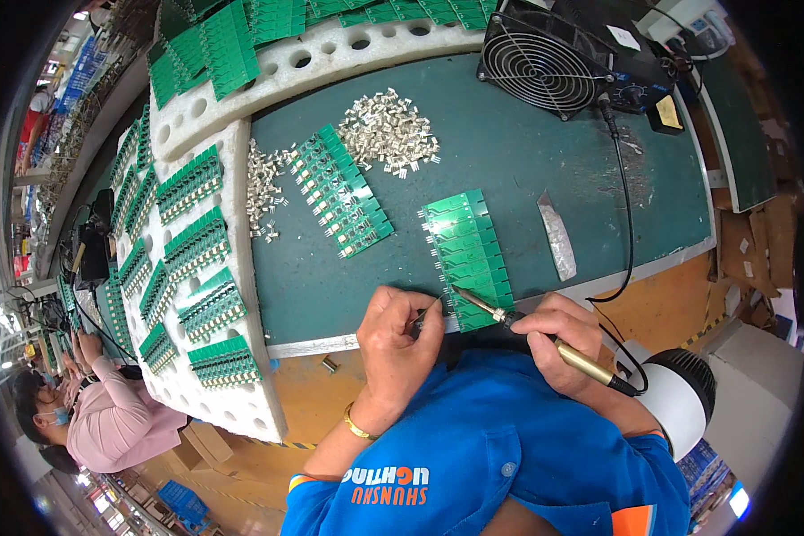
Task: The person solders electronic components onto circuit boards using a soldering iron and solder wire by hand.
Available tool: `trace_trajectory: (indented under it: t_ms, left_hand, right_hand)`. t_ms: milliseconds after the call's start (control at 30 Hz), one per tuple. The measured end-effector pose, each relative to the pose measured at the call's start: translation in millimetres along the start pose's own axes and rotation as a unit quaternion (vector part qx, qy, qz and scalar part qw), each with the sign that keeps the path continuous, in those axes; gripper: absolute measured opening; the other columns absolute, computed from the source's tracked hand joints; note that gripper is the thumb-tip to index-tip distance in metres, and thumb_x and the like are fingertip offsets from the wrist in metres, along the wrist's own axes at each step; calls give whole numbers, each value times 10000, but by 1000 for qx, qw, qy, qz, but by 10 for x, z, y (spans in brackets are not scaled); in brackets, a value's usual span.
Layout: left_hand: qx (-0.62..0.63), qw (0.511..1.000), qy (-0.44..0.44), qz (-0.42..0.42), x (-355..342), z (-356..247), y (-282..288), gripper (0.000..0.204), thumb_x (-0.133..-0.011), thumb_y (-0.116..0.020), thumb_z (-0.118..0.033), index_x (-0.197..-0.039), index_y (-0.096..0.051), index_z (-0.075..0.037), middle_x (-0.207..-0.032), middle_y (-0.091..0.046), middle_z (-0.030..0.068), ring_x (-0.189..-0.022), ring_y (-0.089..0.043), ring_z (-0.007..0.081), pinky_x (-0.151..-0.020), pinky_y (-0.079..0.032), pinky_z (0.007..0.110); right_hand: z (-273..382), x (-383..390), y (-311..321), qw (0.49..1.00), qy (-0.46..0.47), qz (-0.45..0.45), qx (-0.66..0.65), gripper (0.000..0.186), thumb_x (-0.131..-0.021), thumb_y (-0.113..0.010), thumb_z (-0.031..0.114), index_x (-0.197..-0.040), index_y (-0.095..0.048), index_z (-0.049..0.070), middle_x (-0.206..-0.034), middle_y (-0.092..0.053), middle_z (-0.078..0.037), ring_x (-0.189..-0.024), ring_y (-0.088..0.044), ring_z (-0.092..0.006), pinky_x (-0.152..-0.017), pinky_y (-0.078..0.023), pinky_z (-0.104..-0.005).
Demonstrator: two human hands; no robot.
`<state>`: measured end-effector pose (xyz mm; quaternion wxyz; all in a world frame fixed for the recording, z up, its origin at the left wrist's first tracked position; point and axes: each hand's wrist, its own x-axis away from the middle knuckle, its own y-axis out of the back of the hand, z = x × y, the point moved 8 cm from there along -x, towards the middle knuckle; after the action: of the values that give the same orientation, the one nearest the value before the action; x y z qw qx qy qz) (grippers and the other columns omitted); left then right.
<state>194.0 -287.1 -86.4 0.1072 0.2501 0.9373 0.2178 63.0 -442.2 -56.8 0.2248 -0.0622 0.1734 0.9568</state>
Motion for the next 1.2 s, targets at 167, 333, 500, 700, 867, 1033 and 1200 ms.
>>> trace_trajectory:
  t_ms: [167, 333, 500, 700, 867, 1033, 1200]
  left_hand:
    - [-5, 1000, -3, 4, 8, 6, -7, 90, -767, -738, 38, -784, -664, -10, -731, -536, 35, -609, -494, 93, -516, -390, 231]
    - [-1, 1000, 7, 9, 4, 5, -13, 89, -766, -738, 36, -784, -664, -10, -732, -541, 36, -616, -497, 98, -521, -392, 234]
    - [2, 1000, 6, 14, -1, 10, -24, 94, -763, -741, 38, -786, -665, -12, -732, -544, 37, -619, -494, 101, -521, -388, 236]
    - [2, 1000, -2, 16, -4, 12, -20, 95, -764, -742, 39, -789, -666, -13, -726, -537, 35, -614, -479, 101, -517, -377, 241]
    - [9, 1000, -8, 20, -5, 5, -26, 100, -763, -746, 43, -794, -669, -11, -725, -531, 32, -610, -468, 97, -510, -366, 239]
    - [10, 1000, -9, 17, 2, 23, -30, 98, -767, -744, 47, -797, -670, -10, -735, -535, 30, -612, -469, 89, -504, -363, 233]
    - [11, 1000, -5, 23, 10, 42, -39, 95, -771, -739, 54, -801, -670, -4, -749, -542, 32, -621, -479, 78, -505, -378, 220]
  right_hand:
    - [23, -14, -4, 1000, 7, 2, 2, 131, -815, -614, 17, -933, -667, -4, -721, -576, -105, -608, -539, -191, -552, -427, -310]
    - [43, -8, 5, 999, 41, -14, 20, 134, -778, -664, 21, -910, -691, 15, -692, -603, -90, -564, -569, -185, -517, -450, -312]
    - [105, 5, -1, 996, 80, -5, 42, 178, -756, -680, 21, -934, -685, 14, -709, -621, -94, -564, -589, -215, -520, -472, -326]
    - [192, 58, -60, 988, 126, 14, 84, 218, -748, -719, 51, -958, -681, 9, -710, -628, -93, -553, -586, -237, -513, -470, -344]
    - [203, 96, -70, 987, 131, 7, 98, 217, -764, -724, 82, -966, -681, 16, -700, -624, -87, -546, -582, -236, -508, -466, -343]
    - [213, 96, -75, 985, 138, 6, 101, 223, -770, -723, 95, -973, -679, 14, -690, -621, -82, -542, -581, -233, -507, -463, -340]
    - [211, 119, -81, 983, 150, 1, 107, 219, -794, -730, 126, -976, -676, 16, -679, -614, -76, -530, -566, -224, -497, -452, -331]
